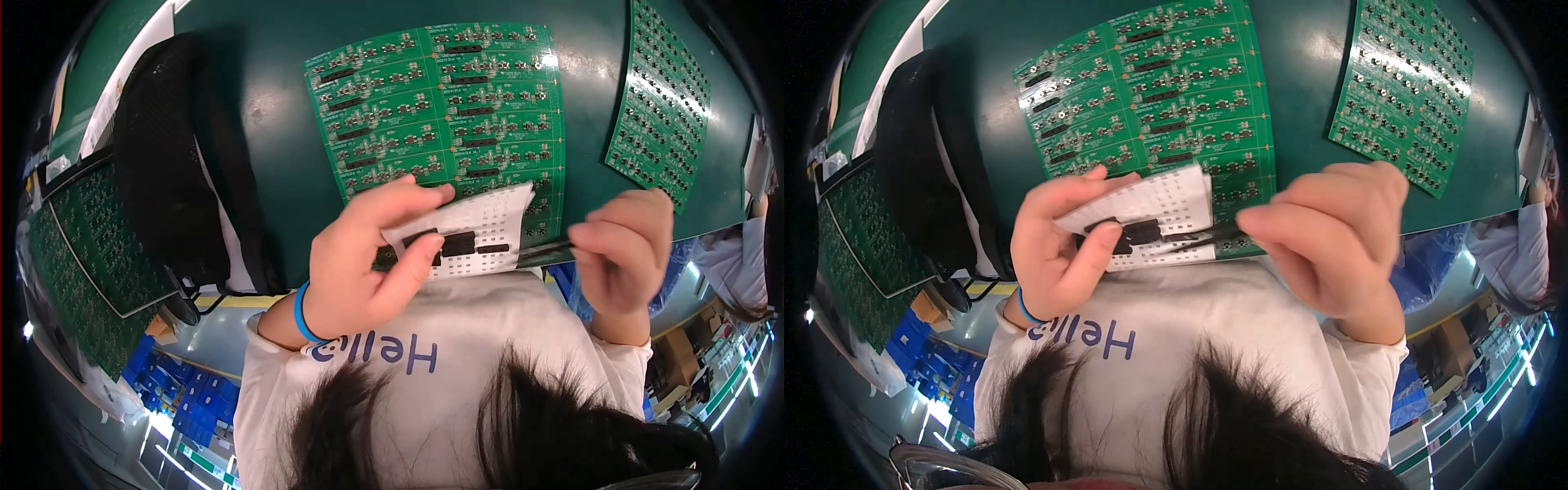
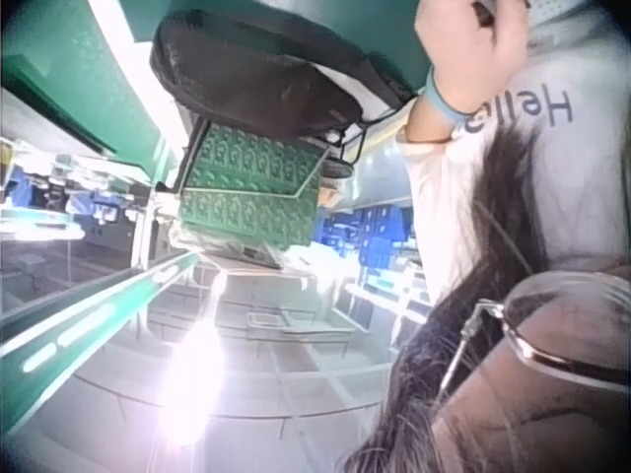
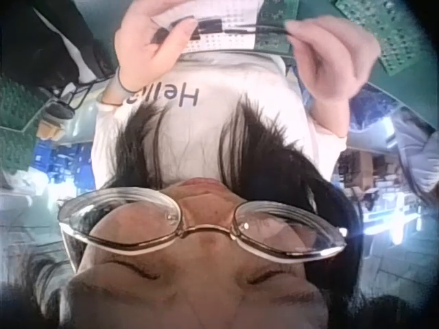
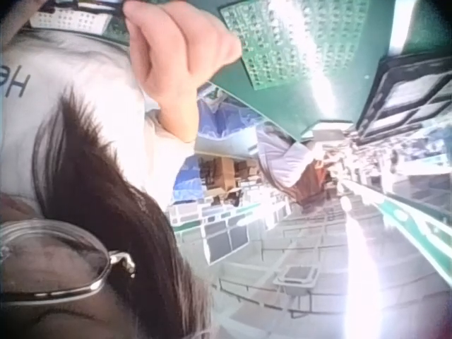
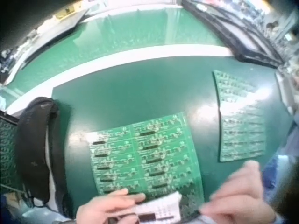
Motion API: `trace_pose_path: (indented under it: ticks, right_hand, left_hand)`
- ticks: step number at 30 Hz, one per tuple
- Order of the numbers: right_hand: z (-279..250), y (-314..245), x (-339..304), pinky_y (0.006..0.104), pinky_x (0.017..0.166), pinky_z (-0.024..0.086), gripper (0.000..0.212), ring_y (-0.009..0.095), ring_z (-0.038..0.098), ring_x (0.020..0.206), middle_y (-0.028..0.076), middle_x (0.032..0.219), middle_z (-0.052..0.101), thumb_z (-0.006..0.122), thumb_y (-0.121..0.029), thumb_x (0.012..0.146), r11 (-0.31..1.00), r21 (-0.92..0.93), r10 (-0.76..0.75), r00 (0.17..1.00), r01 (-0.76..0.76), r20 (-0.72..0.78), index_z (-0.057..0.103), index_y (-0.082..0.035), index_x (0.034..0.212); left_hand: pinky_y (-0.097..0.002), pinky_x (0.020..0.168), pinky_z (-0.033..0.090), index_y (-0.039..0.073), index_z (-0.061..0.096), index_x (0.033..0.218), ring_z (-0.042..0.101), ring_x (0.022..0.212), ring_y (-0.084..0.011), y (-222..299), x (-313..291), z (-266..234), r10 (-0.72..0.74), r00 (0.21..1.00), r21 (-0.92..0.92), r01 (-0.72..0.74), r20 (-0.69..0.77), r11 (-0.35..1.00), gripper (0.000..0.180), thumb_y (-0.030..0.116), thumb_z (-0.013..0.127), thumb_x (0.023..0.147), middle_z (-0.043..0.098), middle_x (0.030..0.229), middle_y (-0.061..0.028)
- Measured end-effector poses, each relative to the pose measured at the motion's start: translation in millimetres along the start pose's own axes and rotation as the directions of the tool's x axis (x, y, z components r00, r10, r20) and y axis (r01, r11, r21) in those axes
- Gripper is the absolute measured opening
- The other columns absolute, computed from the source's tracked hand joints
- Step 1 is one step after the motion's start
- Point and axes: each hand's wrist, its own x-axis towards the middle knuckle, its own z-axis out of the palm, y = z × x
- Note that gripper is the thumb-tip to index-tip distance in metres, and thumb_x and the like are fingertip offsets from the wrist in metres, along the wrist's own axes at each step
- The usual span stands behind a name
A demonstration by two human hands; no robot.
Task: The recorder is using tweezers to pick small electronic components from a carrier strip and precisely place them onto several printed circuit boards on an assembly line.
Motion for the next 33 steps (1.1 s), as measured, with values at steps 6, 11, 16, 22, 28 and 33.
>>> trace_pose_path:
  ticks: [6, 11, 16, 22, 28, 33]
  right_hand:
    - [14.1, 9.5, 2.6, 0.0298, 0.067, 0.034, 0.026, 0.018, 0.053, 0.072, 0.0, 0.081, 0.058, 0.072, -0.009, 0.062, 0.995, -0.079, -0.061, 0.998, 0.059, -0.024, 0.067, -0.014, 0.086]
    - [9.2, 12.9, 12.7, 0.0297, 0.068, 0.034, 0.025, 0.017, 0.053, 0.071, -0.001, 0.081, 0.058, 0.071, -0.008, 0.063, 0.993, -0.106, -0.059, 0.998, 0.061, 0.021, 0.067, -0.015, 0.086]
    - [5.7, 19.9, 19.7, 0.0298, 0.068, 0.034, 0.023, 0.017, 0.053, 0.071, -0.001, 0.08, 0.057, 0.07, -0.008, 0.065, 0.994, -0.087, -0.062, 0.995, 0.068, 0.073, 0.066, -0.015, 0.086]
    - [6.1, 23.6, 19.5, 0.0302, 0.068, 0.034, 0.021, 0.017, 0.052, 0.071, -0.002, 0.08, 0.057, 0.07, -0.009, 0.065, 0.997, -0.063, -0.05, 0.997, 0.054, 0.065, 0.066, -0.015, 0.085]
    - [8.3, 24.2, 0.7, 0.0296, 0.076, 0.031, 0.019, 0.014, 0.05, 0.071, -0.005, 0.085, 0.057, 0.066, -0.022, 0.069, 0.834, -0.471, -0.363, 0.929, 0.287, -0.077, 0.067, -0.023, 0.088]
    - [5.7, 27.2, -6.8, 0.0301, 0.079, 0.033, 0.019, 0.014, 0.051, 0.076, -0.005, 0.086, 0.056, 0.064, -0.017, 0.071, 0.849, -0.396, -0.442, 0.88, 0.349, -0.173, 0.066, -0.022, 0.09]
  left_hand:
    - [-0.0263, 0.085, 0.047, -0.003, 0.037, 0.122, 0.056, 0.101, -0.015, 12.3, -1.5, -1.0, -0.196, 0.973, -0.542, 0.102, -0.12, 0.835, 0.037, -0.007, 0.052, 0.088, 0.055, 0.111, -0.0133]
    - [-0.0262, 0.084, 0.048, -0.002, 0.039, 0.12, 0.057, 0.099, -0.014, 13.5, -0.4, -4.3, -0.153, 0.976, -0.527, 0.05, -0.152, 0.848, 0.036, -0.005, 0.053, 0.088, 0.056, 0.108, -0.0122]
    - [-0.0259, 0.082, 0.048, -0.002, 0.039, 0.121, 0.057, 0.097, -0.014, 14.2, 2.8, -2.6, -0.168, 0.97, -0.537, 0.047, -0.178, 0.842, 0.036, -0.004, 0.054, 0.088, 0.057, 0.106, -0.0118]
    - [-0.0258, 0.082, 0.049, -0.001, 0.039, 0.121, 0.058, 0.098, -0.0143, 16.3, 7.0, 0.1, -0.193, 0.963, -0.557, 0.057, -0.188, 0.829, 0.037, -0.003, 0.054, 0.088, 0.057, 0.106, -0.0124]
    - [-0.0264, 0.084, 0.048, -0.001, 0.037, 0.123, 0.058, 0.099, -0.015, 14.2, 16.2, -0.9, -0.291, 0.949, -0.583, 0.167, -0.125, 0.795, 0.038, -0.005, 0.052, 0.088, 0.057, 0.107, -0.0138]
    - [-0.0272, 0.085, 0.047, -0.002, 0.034, 0.124, 0.057, 0.1, -0.0156, 13.6, 14.4, -0.5, -0.356, 0.931, -0.584, 0.242, -0.086, 0.774, 0.041, -0.006, 0.052, 0.088, 0.057, 0.108, -0.0146]
